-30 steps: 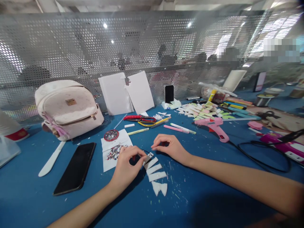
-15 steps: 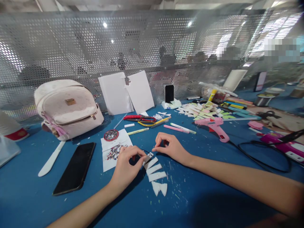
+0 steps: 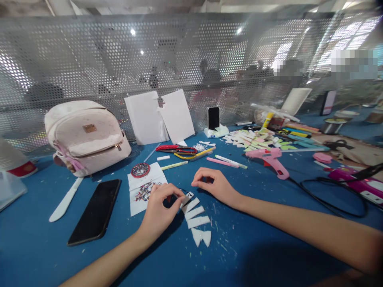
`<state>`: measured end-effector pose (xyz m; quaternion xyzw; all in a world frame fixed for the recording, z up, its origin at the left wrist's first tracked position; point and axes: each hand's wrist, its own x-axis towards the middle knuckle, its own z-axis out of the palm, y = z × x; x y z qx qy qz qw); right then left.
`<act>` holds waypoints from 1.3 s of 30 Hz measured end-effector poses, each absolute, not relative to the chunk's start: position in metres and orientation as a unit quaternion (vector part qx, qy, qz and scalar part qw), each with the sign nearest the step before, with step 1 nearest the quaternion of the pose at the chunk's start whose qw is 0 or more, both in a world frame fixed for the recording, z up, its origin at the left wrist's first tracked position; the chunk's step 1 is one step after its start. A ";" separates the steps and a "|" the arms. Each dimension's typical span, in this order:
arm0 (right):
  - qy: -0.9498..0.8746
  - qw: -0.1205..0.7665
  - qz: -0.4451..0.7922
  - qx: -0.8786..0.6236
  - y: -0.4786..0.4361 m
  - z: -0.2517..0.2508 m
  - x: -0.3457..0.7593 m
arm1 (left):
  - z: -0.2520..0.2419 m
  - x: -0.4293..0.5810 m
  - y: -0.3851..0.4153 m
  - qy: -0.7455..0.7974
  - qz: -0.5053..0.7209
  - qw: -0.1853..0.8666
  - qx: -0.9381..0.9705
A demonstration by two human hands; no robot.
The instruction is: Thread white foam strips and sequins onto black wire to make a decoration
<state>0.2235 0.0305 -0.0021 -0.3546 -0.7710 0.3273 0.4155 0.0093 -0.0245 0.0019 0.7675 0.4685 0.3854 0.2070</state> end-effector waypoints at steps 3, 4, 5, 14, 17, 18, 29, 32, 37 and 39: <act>-0.769 0.410 0.335 -0.357 0.029 0.002 0.223 | 0.003 0.009 -0.025 0.467 0.386 0.212 0.767; -0.769 0.410 0.338 -0.357 0.029 0.003 0.223 | 0.003 0.010 -0.025 0.467 0.387 0.214 0.766; -0.768 0.409 0.339 -0.357 0.029 0.003 0.223 | 0.003 0.010 -0.025 0.467 0.388 0.216 0.765; -0.755 0.428 0.352 -0.349 0.033 -0.006 0.225 | 0.004 0.010 -0.025 0.470 0.384 0.219 0.764; -0.752 0.432 0.362 -0.343 0.032 -0.006 0.224 | 0.004 0.010 -0.025 0.471 0.385 0.217 0.764; -0.750 0.429 0.365 -0.346 0.032 -0.005 0.224 | 0.004 0.010 -0.025 0.470 0.385 0.216 0.764; -0.745 0.408 0.373 -0.374 0.030 -0.002 0.223 | 0.003 0.010 -0.025 0.468 0.387 0.213 0.765; -0.746 0.404 0.370 -0.380 0.031 -0.002 0.223 | 0.003 0.010 -0.025 0.470 0.386 0.211 0.765; -0.749 0.407 0.390 -0.348 0.029 -0.002 0.223 | 0.003 0.010 -0.025 0.470 0.386 0.208 0.766; -0.753 0.405 0.395 -0.336 0.028 -0.003 0.223 | 0.003 0.010 -0.025 0.469 0.386 0.208 0.767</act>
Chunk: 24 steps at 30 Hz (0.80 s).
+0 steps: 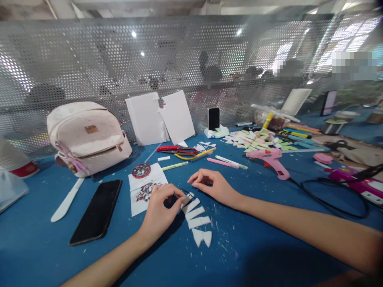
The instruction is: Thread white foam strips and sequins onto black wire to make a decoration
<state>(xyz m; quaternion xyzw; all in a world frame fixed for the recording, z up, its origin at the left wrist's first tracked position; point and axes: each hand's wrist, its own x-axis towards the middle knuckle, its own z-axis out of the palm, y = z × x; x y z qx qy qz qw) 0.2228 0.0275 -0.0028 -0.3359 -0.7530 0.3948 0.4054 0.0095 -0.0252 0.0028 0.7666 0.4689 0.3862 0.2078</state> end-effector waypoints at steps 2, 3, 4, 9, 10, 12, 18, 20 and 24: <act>-0.757 0.404 0.389 -0.335 0.026 -0.004 0.222 | 0.003 0.009 -0.025 0.469 0.386 0.208 0.766; -0.758 0.404 0.385 -0.338 0.026 -0.004 0.222 | 0.003 0.009 -0.025 0.470 0.386 0.209 0.766; -0.758 0.404 0.380 -0.342 0.026 -0.005 0.222 | 0.003 0.009 -0.025 0.470 0.385 0.210 0.766; -0.752 0.397 0.382 -0.362 0.029 -0.010 0.222 | 0.003 0.010 -0.024 0.470 0.387 0.213 0.764; -0.747 0.398 0.388 -0.364 0.029 -0.011 0.223 | 0.003 0.010 -0.024 0.469 0.388 0.213 0.764; -0.734 0.405 0.406 -0.363 0.031 -0.013 0.223 | 0.003 0.010 -0.025 0.469 0.389 0.212 0.764; -0.699 0.423 0.443 -0.369 0.034 -0.011 0.223 | 0.004 0.010 -0.025 0.467 0.389 0.213 0.765; -0.698 0.420 0.439 -0.377 0.034 -0.009 0.222 | 0.004 0.010 -0.025 0.467 0.390 0.213 0.764; -0.704 0.416 0.435 -0.379 0.033 -0.005 0.222 | 0.003 0.010 -0.025 0.470 0.390 0.212 0.763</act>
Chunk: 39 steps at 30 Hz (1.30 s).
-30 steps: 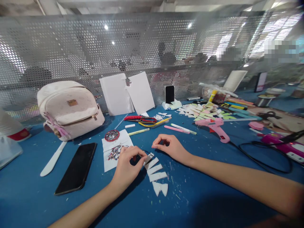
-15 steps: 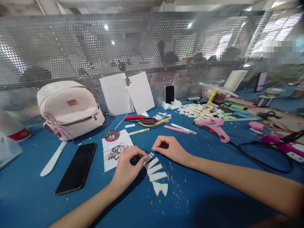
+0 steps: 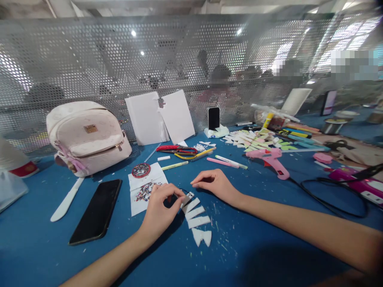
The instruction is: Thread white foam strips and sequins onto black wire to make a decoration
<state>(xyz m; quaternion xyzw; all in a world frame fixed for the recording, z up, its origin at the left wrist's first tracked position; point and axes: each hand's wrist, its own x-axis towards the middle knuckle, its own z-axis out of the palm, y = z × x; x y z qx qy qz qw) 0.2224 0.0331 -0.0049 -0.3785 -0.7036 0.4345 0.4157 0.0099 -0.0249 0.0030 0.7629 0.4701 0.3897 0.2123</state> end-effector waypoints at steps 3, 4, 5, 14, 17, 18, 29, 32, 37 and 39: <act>-0.708 0.410 0.433 -0.379 0.032 -0.002 0.223 | 0.003 0.010 -0.025 0.470 0.390 0.212 0.763; -0.708 0.409 0.432 -0.379 0.032 -0.001 0.223 | 0.003 0.010 -0.025 0.469 0.390 0.213 0.763; -0.709 0.408 0.432 -0.379 0.032 0.000 0.223 | 0.003 0.010 -0.025 0.468 0.390 0.214 0.763; -0.697 0.403 0.455 -0.380 0.033 -0.003 0.223 | 0.002 0.010 -0.025 0.469 0.390 0.214 0.763; -0.691 0.407 0.460 -0.380 0.033 -0.004 0.223 | 0.002 0.010 -0.024 0.469 0.388 0.213 0.764; -0.690 0.408 0.461 -0.381 0.033 -0.004 0.223 | 0.002 0.009 -0.024 0.469 0.389 0.213 0.764; -0.702 0.409 0.452 -0.369 0.033 -0.004 0.222 | 0.002 0.009 -0.024 0.467 0.393 0.213 0.763; -0.714 0.403 0.444 -0.360 0.033 -0.005 0.223 | 0.002 0.009 -0.024 0.469 0.392 0.213 0.762; -0.733 0.399 0.424 -0.351 0.033 -0.002 0.224 | 0.001 0.009 -0.024 0.473 0.390 0.212 0.761; -0.737 0.395 0.422 -0.349 0.034 0.001 0.226 | 0.001 0.009 -0.024 0.474 0.387 0.210 0.762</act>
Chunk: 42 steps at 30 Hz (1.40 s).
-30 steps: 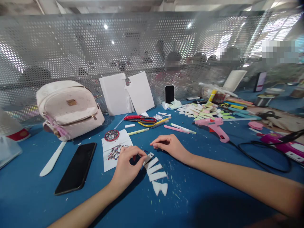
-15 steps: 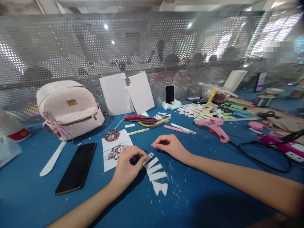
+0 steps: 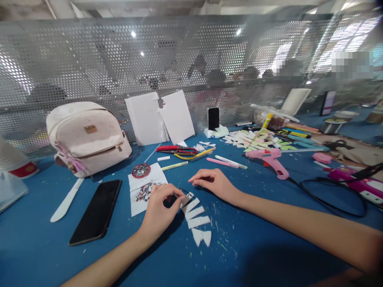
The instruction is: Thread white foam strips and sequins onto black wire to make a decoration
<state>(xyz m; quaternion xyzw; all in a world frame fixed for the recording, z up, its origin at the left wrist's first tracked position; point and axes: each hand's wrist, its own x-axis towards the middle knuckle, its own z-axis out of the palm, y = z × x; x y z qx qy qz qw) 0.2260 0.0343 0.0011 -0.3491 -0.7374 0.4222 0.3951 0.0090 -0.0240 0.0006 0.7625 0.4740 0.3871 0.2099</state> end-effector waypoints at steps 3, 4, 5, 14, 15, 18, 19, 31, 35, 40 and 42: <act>-0.745 0.364 0.443 -0.340 0.040 0.011 0.234 | 0.001 0.009 -0.024 0.478 0.384 0.206 0.762; -0.751 0.341 0.459 -0.332 0.043 0.016 0.238 | 0.001 0.009 -0.024 0.479 0.384 0.205 0.762; -0.758 0.311 0.472 -0.326 0.045 0.021 0.243 | 0.001 0.009 -0.024 0.480 0.385 0.204 0.762; -0.843 0.120 0.476 -0.222 0.045 0.050 0.263 | 0.002 0.009 -0.024 0.487 0.384 0.193 0.760; -0.854 0.132 0.450 -0.226 0.044 0.049 0.260 | 0.002 0.009 -0.024 0.488 0.383 0.195 0.759; -0.866 0.200 0.378 -0.259 0.040 0.041 0.252 | 0.002 0.009 -0.024 0.489 0.384 0.202 0.757; -0.861 0.233 0.358 -0.277 0.038 0.038 0.248 | 0.002 0.009 -0.024 0.487 0.385 0.203 0.757; -0.839 0.293 0.338 -0.308 0.026 0.011 0.223 | 0.002 0.010 -0.024 0.487 0.387 0.194 0.759; -0.831 0.303 0.348 -0.310 0.026 0.009 0.222 | 0.002 0.010 -0.024 0.489 0.389 0.188 0.758; -0.828 0.321 0.343 -0.306 0.025 0.008 0.222 | 0.002 0.010 -0.023 0.495 0.388 0.183 0.756; -0.827 0.329 0.338 -0.306 0.025 0.008 0.222 | 0.001 0.010 -0.023 0.498 0.389 0.187 0.753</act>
